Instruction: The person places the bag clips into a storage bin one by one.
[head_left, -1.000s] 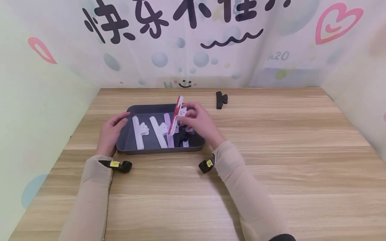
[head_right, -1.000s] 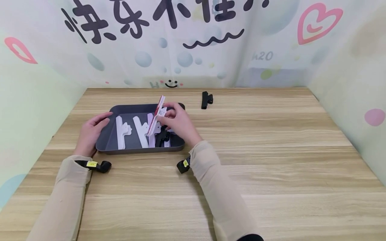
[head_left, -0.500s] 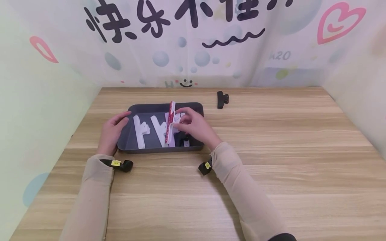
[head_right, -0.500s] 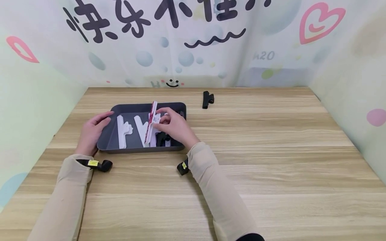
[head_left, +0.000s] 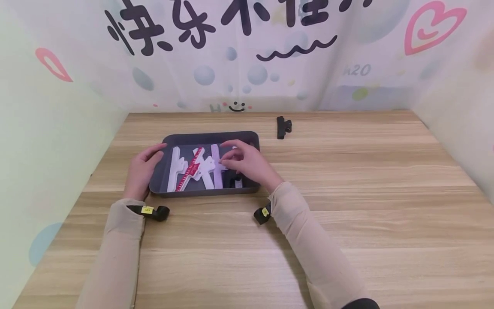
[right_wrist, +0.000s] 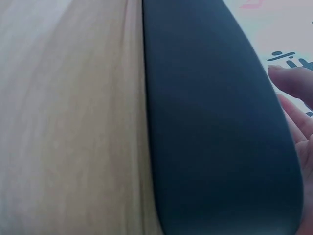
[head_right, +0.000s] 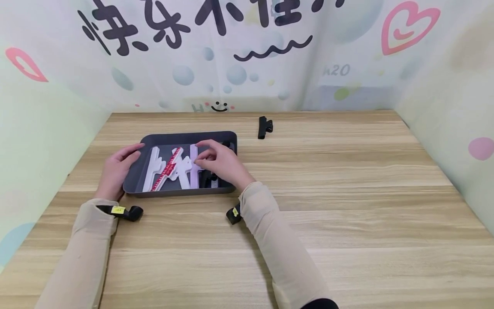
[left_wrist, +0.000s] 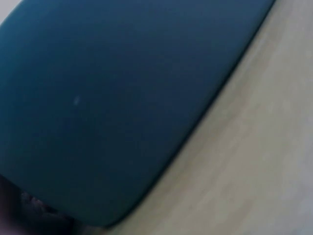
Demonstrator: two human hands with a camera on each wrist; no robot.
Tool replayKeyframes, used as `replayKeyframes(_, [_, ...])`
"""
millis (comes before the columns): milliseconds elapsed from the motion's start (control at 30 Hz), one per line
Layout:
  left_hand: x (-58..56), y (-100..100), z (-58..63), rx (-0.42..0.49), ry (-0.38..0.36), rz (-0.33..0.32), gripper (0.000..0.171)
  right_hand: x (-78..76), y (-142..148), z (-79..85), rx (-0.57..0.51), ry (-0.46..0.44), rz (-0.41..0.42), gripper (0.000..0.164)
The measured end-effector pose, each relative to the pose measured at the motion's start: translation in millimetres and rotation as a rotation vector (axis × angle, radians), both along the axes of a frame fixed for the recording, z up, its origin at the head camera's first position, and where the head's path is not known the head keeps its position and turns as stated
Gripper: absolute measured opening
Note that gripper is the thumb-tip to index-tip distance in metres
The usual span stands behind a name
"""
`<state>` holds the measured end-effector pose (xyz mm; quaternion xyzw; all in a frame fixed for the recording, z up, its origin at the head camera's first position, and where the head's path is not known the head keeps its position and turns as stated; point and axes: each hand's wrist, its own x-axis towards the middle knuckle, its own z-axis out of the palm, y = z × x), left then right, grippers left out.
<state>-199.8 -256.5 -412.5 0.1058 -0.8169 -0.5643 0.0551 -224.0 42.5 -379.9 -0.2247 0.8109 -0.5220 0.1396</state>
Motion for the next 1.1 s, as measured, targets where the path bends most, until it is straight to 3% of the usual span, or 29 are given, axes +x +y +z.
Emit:
replayKeyframes(233, [-0.1, -1.5, 0.2, -0.016, -0.013, 0.006, 0.041, -0.5, -1.1, -1.9, -0.017, 0.029, -0.004, 0.043])
replayKeyframes(433, [0.3, -2.0, -0.1, -0.014, -0.014, 0.013, 0.040, -2.6, 3.5, -2.0, -0.144, -0.005, -0.059, 0.033])
replayKeyframes(800, [-1.1, 0.1, 1.3, 0.003, -0.021, 0.014, 0.039, -19.3, 35.1, -1.3, -0.312, -0.042, -0.269, 0.025])
replayKeyframes(1100, [0.1, 0.2, 2.2, -0.009, -0.018, 0.008, 0.040, -33.1, 61.5, -12.0, -0.391, -0.108, -0.348, 0.033])
